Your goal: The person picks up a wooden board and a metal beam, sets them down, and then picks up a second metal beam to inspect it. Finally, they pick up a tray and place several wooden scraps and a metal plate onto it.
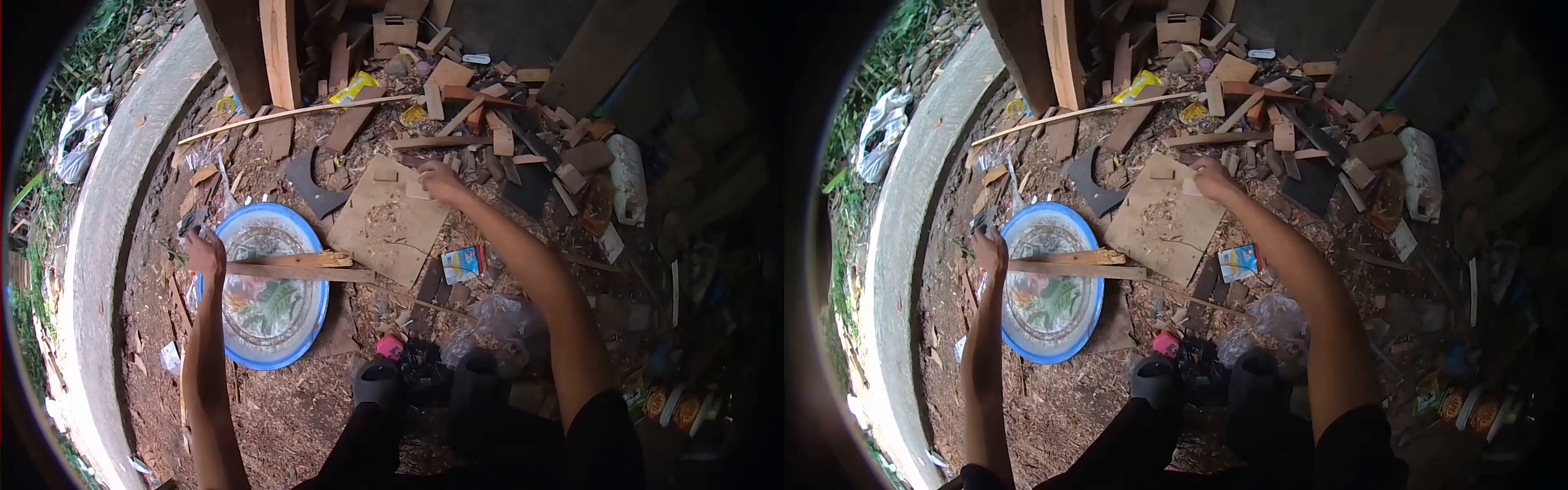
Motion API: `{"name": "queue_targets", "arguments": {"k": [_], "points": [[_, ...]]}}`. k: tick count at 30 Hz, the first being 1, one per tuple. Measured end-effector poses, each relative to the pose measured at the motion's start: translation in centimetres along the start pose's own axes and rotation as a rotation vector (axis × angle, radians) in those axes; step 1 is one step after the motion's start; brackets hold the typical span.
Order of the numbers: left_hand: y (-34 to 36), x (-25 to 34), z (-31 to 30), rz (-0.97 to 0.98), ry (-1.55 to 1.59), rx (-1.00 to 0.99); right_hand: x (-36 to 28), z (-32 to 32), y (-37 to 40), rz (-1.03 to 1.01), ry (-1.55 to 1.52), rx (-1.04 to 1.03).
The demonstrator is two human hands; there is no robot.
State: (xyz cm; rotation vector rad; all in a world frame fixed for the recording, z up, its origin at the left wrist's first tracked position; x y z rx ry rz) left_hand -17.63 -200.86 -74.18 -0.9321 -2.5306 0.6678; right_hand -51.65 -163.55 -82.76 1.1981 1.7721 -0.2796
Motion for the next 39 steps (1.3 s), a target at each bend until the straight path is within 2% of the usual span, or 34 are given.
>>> {"name": "queue_targets", "arguments": {"k": [1,3,4,5,6,7,8,10,11,12,14,15,17,18,20,21,22,23,25,27,28,29,31,34,35,37,38,39], "points": [[-1.0,2.2,1.9,0.231,0.247,0.035,2.3,-2.3,0.1,0.062,0.079,0.086],[-0.9,9.0,4.6,0.301,0.394,-0.136,5.0,-6.3,2.5,0.202,0.326,-0.021],[0.2,13.7,9.0,0.379,0.510,-0.414,7.2,-8.7,4.6,0.172,0.427,-0.074],[1.4,16.9,9.3,0.438,0.501,-0.471,8.6,-9.4,6.3,0.128,0.536,-0.144],[2.4,20.3,8.5,0.472,0.462,-0.625,10.0,-9.6,7.7,0.274,0.291,-0.144],[3.3,22.1,10.7,0.428,0.580,-0.767,11.4,-9.3,8.7,0.404,0.045,-0.147],[4.6,22.8,13.7,0.431,0.519,-0.862,12.0,-8.7,9.2,0.394,0.036,-0.137],[6.5,25.0,14.6,0.578,0.249,-0.768,12.6,-6.7,9.6,0.169,-0.134,-0.035],[7.2,25.9,14.3,0.666,0.154,-0.760,13.9,-5.2,8.9,0.166,-0.146,-0.029],[7.5,26.9,13.2,0.679,0.145,-0.761,15.1,-3.2,8.2,-0.008,-0.090,-0.064],[6.8,27.9,10.5,0.449,0.272,-0.759,13.2,-0.7,8.8,-0.180,-0.044,-0.087],[6.6,28.2,10.3,0.457,0.270,-0.757,12.4,0.1,8.8,0.013,-0.018,0.046],[6.3,28.0,10.6,0.365,0.499,-0.765,11.9,1.1,8.7,0.204,0.015,0.171],[6.2,27.9,11.3,0.356,0.499,-0.765,11.6,1.4,8.7,0.229,0.018,0.217],[5.9,27.5,12.9,0.247,0.777,-0.702,10.5,1.4,9.3,0.246,0.032,0.253],[5.8,27.3,13.0,0.231,0.779,-0.690,9.9,0.7,9.9,0.315,-0.221,0.170],[5.8,28.1,11.5,0.185,0.947,-0.701,9.0,0.2,10.3,0.381,-0.471,0.079],[5.7,28.8,10.3,0.141,1.115,-0.707,8.4,-0.5,10.3,0.368,-0.459,0.065],[5.3,29.3,9.7,0.069,1.125,-0.778,8.2,-1.7,10.2,0.581,-0.748,-0.006],[4.8,30.1,8.3,0.086,1.166,-0.701,7.2,-3.2,9.9,0.650,-0.887,0.102],[4.6,30.3,7.9,0.030,1.210,-0.739,7.7,-3.8,9.0,0.651,-0.890,0.064],[4.4,30.5,7.8,-0.027,1.256,-0.776,4.6,-5.3,10.2,0.674,-0.887,0.120],[4.1,30.6,7.4,-0.082,1.316,-0.780,5.6,-6.1,7.9,0.547,-0.871,0.124],[3.1,30.6,7.0,-0.178,1.357,-0.751,3.9,-7.9,5.6,0.470,-0.816,0.136],[2.6,29.7,6.6,-0.223,1.336,-0.722,2.0,-8.1,5.7,0.469,-0.781,0.187],[0.9,27.5,5.2,-0.199,1.195,-0.755,-2.1,-7.5,6.3,0.417,-0.774,0.103],[0.1,26.0,4.8,-0.211,1.212,-0.873,-2.1,-6.7,5.1,0.423,-0.738,0.066],[-0.7,24.0,4.0,-0.232,1.196,-0.848,-2.1,-5.7,3.8,0.424,-0.703,0.037]]}}
Point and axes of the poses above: each hand's wrist, its own y-axis away from the middle knuckle, its own z-axis out of the palm, x = y × z, the point moved 3 cm from there along -y, towards the middle knuckle, and after that the axes turned 8 degrees about z, right-handed, at the moved point
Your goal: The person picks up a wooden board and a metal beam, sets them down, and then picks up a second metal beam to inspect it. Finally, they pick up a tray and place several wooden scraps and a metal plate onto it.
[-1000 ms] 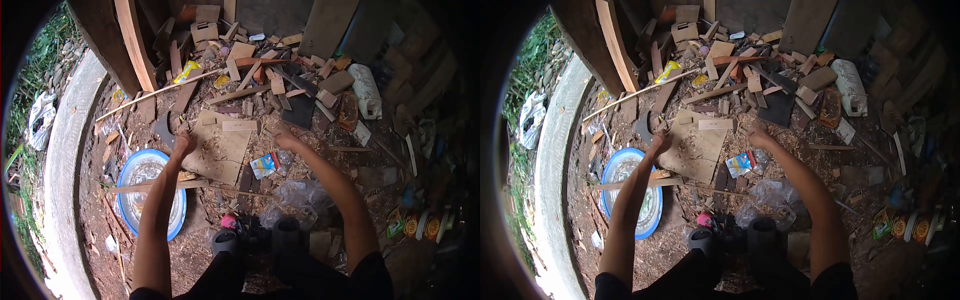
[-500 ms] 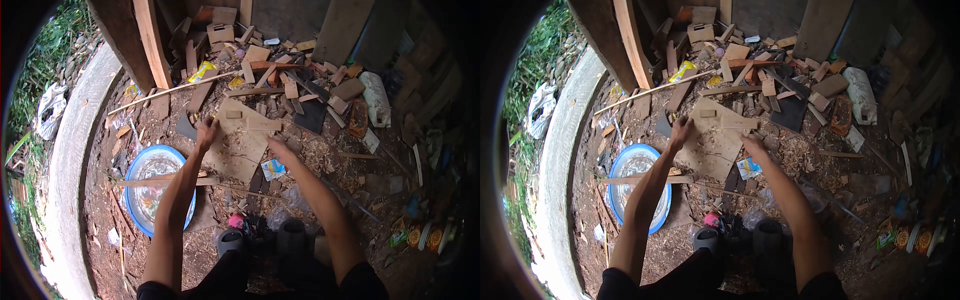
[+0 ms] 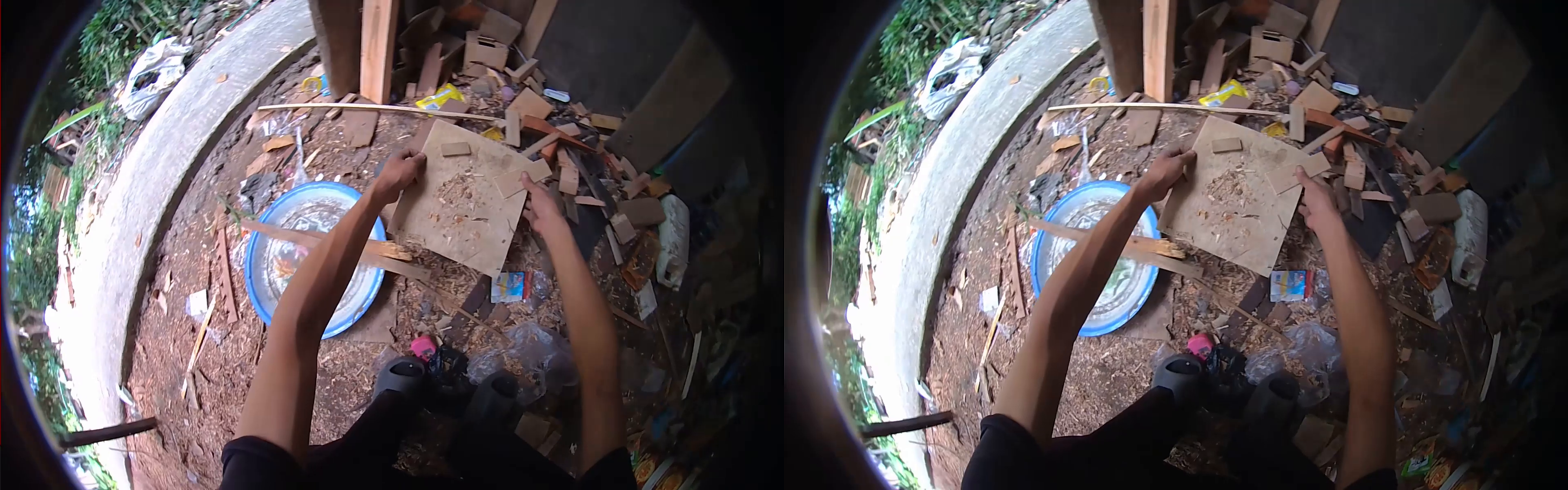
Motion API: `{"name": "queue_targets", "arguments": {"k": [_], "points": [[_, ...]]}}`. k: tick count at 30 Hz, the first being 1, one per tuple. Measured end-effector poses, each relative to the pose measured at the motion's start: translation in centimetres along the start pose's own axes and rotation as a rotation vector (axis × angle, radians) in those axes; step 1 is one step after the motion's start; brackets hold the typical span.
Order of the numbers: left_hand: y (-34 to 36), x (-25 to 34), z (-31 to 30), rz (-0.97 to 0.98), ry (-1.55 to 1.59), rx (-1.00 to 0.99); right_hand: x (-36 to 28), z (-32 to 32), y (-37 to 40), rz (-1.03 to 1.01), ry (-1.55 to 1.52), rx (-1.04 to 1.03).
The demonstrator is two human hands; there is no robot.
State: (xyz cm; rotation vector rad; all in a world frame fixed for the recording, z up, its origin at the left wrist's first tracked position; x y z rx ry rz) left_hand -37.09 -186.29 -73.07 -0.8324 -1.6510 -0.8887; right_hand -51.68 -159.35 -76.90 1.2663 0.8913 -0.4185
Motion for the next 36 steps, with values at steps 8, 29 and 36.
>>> {"name": "queue_targets", "arguments": {"k": [8,29,36], "points": [[9.1,-4.1,-17.2,-0.137,-0.007,-0.056,3.5,17.6,3.1,0.063,-0.006,-0.371],[24.4,-17.0,-26.0,-0.037,-1.032,0.681,12.7,38.2,8.2,-0.589,0.868,-0.376],[9.2,-8.9,-15.7,0.383,-0.792,0.435,-0.4,18.8,2.7,-0.556,0.846,0.007]]}}
Point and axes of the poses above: each hand's wrist, its own y-axis away from the middle knuckle, its own z-axis out of the palm, x = y × z, the point moved 3 cm from there along -y, towards the middle knuckle, and after that the axes turned 8 degrees about z, right-handed, at the moved point
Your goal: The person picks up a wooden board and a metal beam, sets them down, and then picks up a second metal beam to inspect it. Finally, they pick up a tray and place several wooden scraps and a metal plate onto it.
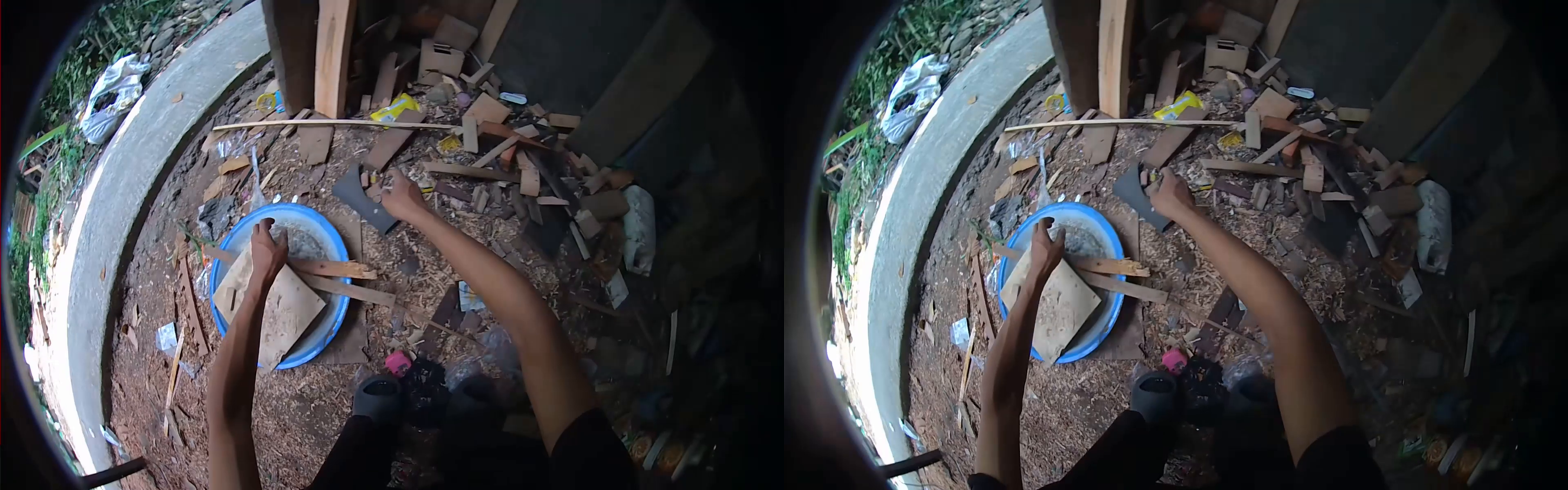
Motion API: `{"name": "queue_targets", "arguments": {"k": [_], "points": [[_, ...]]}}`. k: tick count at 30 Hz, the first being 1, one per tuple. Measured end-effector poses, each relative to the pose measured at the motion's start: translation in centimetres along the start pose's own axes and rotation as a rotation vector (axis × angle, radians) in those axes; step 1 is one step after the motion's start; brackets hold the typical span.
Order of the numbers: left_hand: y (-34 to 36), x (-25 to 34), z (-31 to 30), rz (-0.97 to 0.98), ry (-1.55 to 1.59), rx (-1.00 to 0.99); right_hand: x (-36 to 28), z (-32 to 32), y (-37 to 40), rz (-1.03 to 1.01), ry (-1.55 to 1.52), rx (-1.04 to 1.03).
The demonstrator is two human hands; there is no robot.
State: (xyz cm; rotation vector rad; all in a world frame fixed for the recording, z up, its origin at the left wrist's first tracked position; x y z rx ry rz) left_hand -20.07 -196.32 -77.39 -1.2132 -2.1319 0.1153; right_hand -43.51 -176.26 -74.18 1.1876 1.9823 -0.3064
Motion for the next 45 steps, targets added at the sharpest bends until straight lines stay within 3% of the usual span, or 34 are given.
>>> {"name": "queue_targets", "arguments": {"k": [4,8,9,11,13,15,18,20,22,23,26,27,28,30,32,34,36,38,42,45], "points": [[-5.3,9.4,8.3,0.217,0.135,-0.122,11.0,-12.3,0.7,0.254,-0.047,0.399],[-7.5,19.6,17.5,0.351,0.329,-0.211,23.4,-20.4,3.9,0.243,-0.088,0.930],[-7.3,22.4,19.3,0.389,0.377,-0.272,25.5,-21.6,5.2,0.263,-0.086,0.944],[-7.1,27.1,24.1,0.449,0.495,-0.390,28.6,-22.9,6.8,0.522,-0.123,0.773],[-6.8,31.7,27.8,0.367,0.490,-0.561,33.4,-21.2,5.8,0.551,-0.204,0.705],[-6.7,35.9,30.2,0.293,0.515,-0.659,31.3,-20.9,6.6,0.615,-0.436,0.549],[-6.1,37.8,37.4,0.235,0.510,-0.536,31.9,-18.8,3.2,0.484,-0.341,0.606],[-5.2,38.2,41.9,0.354,0.193,-0.493,29.3,-19.0,2.9,0.520,-0.229,0.540],[-4.6,39.5,39.7,0.170,0.151,-0.244,29.6,-18.7,2.1,0.557,-0.222,0.518],[-4.9,40.5,36.8,0.093,0.346,-0.465,29.9,-18.5,1.9,0.582,-0.215,0.501],[-4.2,39.8,37.8,-0.040,0.445,-0.522,29.9,-18.0,2.2,0.594,-0.301,0.528],[-3.9,39.2,39.0,-0.014,0.366,-0.379,29.9,-18.0,2.5,0.596,-0.292,0.521],[-3.9,38.9,38.7,-0.022,0.369,-0.377,29.8,-17.9,2.6,0.607,-0.259,0.475],[-3.9,38.1,38.4,-0.139,0.330,-0.623,29.3,-18.3,3.0,0.607,-0.222,0.432],[-3.0,36.8,38.9,-0.117,0.369,-0.502,28.9,-18.0,4.1,0.660,-0.489,0.234],[-2.2,35.8,38.9,-0.224,0.661,-0.720,28.9,-17.7,4.9,0.661,-0.463,0.214],[-1.0,35.2,37.9,-0.183,0.708,-0.678,28.8,-16.8,6.1,0.671,-0.446,0.197],[0.3,35.6,36.8,-0.003,0.431,-0.527,28.3,-16.6,7.7,0.641,-0.111,0.178],[3.4,36.2,33.9,-0.040,0.354,-0.668,33.1,-13.4,9.4,0.614,-0.252,0.172],[4.0,35.8,32.0,-0.066,0.396,-0.682,30.4,-14.5,11.6,0.665,-0.204,0.115]]}}
Point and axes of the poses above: each hand's wrist, its own y-axis away from the middle knuckle, its own z-axis out of the palm, x = y × z, the point moved 3 cm from there along -y, towards the middle knuckle, and after that the axes turned 8 degrees about z, right-handed, at the moved point
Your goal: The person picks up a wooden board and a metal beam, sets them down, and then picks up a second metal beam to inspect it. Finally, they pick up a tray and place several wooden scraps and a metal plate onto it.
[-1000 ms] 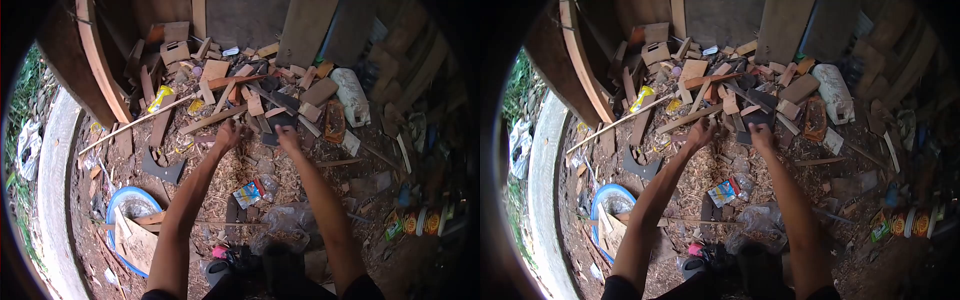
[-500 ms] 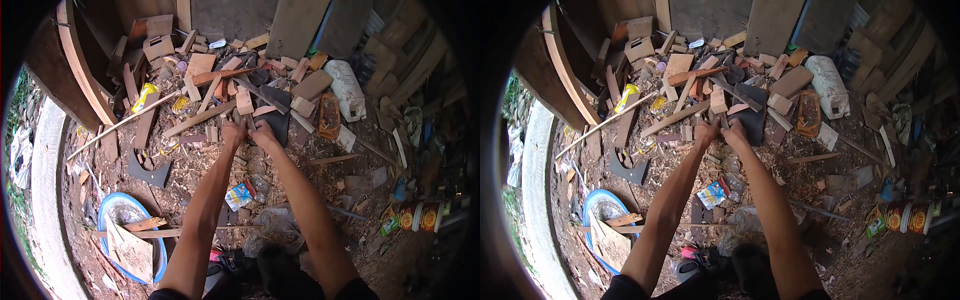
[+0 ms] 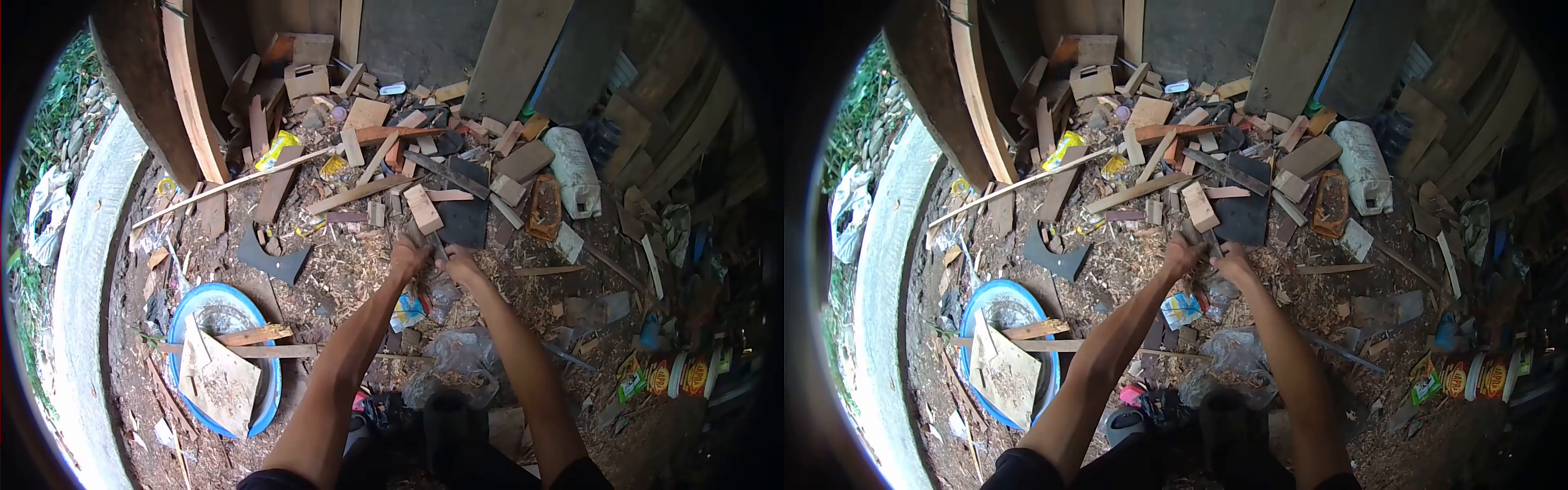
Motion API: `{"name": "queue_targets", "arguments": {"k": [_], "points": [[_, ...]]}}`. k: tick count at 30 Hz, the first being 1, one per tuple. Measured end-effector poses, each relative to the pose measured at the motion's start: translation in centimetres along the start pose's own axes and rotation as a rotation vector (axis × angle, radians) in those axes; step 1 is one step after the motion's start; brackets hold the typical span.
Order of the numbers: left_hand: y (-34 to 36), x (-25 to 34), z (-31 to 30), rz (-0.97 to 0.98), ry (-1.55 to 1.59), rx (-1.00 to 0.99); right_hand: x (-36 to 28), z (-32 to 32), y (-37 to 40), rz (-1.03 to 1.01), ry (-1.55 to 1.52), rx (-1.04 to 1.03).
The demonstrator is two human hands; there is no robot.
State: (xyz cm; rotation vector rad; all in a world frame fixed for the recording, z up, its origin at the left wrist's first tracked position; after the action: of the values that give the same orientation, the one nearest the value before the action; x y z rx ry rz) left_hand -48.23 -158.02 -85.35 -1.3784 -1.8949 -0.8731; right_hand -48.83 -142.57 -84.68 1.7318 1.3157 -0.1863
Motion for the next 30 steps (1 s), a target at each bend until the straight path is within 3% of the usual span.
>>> {"name": "queue_targets", "arguments": {"k": [1,3,6,7,9,10,14,15,16,19,21,23,25,26,28,29,30], "points": [[0.3,0.2,-0.7,0.004,0.061,-0.029,-0.8,-1.0,1.0,-0.014,0.001,0.002],[-0.6,-2.8,-0.8,0.037,0.210,-0.029,-1.5,-1.6,3.1,0.181,-0.171,-0.307],[2.6,-0.4,-7.9,0.103,0.445,-0.039,-2.6,0.1,5.4,0.161,-0.299,-0.460],[2.7,-1.3,-9.3,0.082,0.435,-0.002,-2.7,1.3,5.7,0.148,-0.280,-0.496],[3.0,-3.9,-12.3,0.067,0.408,-0.110,-4.3,4.9,6.1,0.036,-0.427,-0.568],[3.9,-4.4,-14.6,0.198,0.333,0.065,-5.1,6.6,6.0,0.010,-0.414,-0.624],[7.6,-6.0,-24.3,-0.074,0.499,0.138,-12.1,11.5,10.0,-0.093,-0.215,-0.577],[8.2,-7.7,-26.1,0.023,0.523,0.216,-13.7,13.2,10.7,-0.168,-0.164,-0.630],[8.4,-10.5,-27.8,-0.024,0.464,0.256,-15.1,14.9,11.5,-0.243,-0.114,-0.680],[13.6,-11.2,-33.8,-0.212,0.258,0.477,-17.7,21.0,13.1,-0.315,-0.208,-0.857],[16.2,-14.0,-36.2,-0.225,0.256,0.510,-19.5,24.4,14.6,-0.413,-0.130,-0.854],[18.7,-15.8,-37.6,-0.281,0.465,0.392,-20.7,27.8,16.0,-0.396,-0.053,-0.885],[20.5,-19.2,-38.3,-0.363,0.356,0.364,-20.7,31.7,15.9,-0.477,0.018,-0.827],[20.9,-21.8,-38.7,-0.457,-0.063,0.548,-20.9,33.2,16.0,-0.565,0.085,-0.760],[21.7,-24.1,-38.6,-0.492,-0.231,0.684,-22.5,31.5,19.7,-0.732,0.311,-0.520],[22.5,-21.9,-38.9,-0.540,-0.105,0.563,-22.8,31.2,20.5,-0.775,0.339,-0.520],[22.7,-20.4,-39.0,-0.490,-0.011,0.578,-23.2,30.9,21.0,-0.792,0.412,-0.513]]}}
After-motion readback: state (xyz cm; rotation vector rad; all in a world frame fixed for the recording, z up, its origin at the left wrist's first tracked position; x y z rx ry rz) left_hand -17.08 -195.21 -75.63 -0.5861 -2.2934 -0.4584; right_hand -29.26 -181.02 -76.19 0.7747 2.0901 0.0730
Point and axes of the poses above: each hand's wrist, its own y-axis away from the middle knuckle, its own z-axis out of the palm, x = y × z, the point moved 3 cm from there along -y, towards the middle knuckle, and after that the axes turned 8 degrees about z, right-handed, at the moved point
